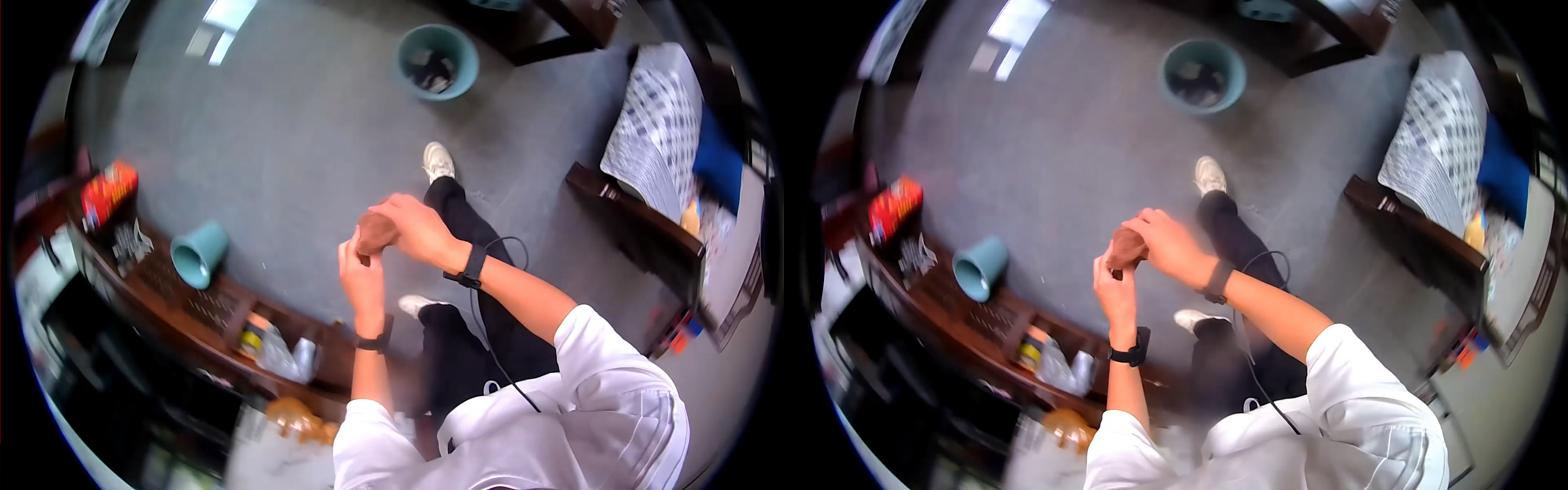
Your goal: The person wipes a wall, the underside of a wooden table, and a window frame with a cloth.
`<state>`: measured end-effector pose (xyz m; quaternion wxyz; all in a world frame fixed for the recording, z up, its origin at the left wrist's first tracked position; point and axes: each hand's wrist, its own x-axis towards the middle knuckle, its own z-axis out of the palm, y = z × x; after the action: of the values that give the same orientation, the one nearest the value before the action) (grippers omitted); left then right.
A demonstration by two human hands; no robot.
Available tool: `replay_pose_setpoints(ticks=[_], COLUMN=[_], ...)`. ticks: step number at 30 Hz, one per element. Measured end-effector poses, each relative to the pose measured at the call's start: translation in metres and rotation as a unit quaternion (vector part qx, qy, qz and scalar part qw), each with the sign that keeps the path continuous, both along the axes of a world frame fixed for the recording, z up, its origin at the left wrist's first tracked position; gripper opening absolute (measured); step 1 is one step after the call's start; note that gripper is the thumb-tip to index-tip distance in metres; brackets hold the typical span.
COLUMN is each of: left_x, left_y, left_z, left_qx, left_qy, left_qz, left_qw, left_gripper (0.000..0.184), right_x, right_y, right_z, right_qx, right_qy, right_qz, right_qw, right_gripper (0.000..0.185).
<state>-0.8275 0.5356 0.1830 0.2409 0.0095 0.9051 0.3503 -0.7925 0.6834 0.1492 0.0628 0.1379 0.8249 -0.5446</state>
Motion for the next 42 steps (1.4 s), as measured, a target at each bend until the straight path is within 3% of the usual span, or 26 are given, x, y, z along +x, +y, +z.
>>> replay_pose_setpoints(ticks=[7,11,15,21,28,29,36,42], left_x=[-0.064,-0.085,-0.116,-0.208,-0.387,-0.419,-0.617,-0.666], left_y=[0.232,0.326,0.393,0.464,0.538,0.547,0.574,0.614], left_z=[-0.001,0.014,0.02,0.009,-0.026,-0.033,-0.058,-0.068], left_qx=[0.065,0.125,0.142,0.124,0.112,0.12,0.047,0.045], left_qy=[0.046,0.059,0.027,0.053,0.126,0.134,0.142,0.159], left_qz=[-0.217,-0.325,-0.393,-0.484,-0.497,-0.495,-0.468,-0.481], left_qw=[0.973,0.936,0.908,0.865,0.851,0.85,0.871,0.861], left_gripper=[0.045,0.055,0.065,0.069,0.053,0.062,0.034,0.033], right_x=[-0.017,-0.015,-0.037,-0.123,-0.301,-0.333,-0.542,-0.593], right_y=[0.207,0.271,0.31,0.358,0.424,0.43,0.456,0.494], right_z=[0.022,0.036,0.043,0.031,-0.004,-0.009,-0.032,-0.037], right_qx=[0.035,0.039,0.016,0.029,0.083,0.092,0.07,0.141], right_qy=[-0.047,-0.027,-0.043,-0.034,0.004,0.009,0.032,0.006], right_qz=[-0.251,-0.405,-0.507,-0.561,-0.574,-0.577,-0.568,-0.576], right_qw=[0.966,0.913,0.861,0.827,0.815,0.811,0.819,0.805], right_gripper=[0.053,0.048,0.058,0.061,0.062,0.063,0.067,0.07])
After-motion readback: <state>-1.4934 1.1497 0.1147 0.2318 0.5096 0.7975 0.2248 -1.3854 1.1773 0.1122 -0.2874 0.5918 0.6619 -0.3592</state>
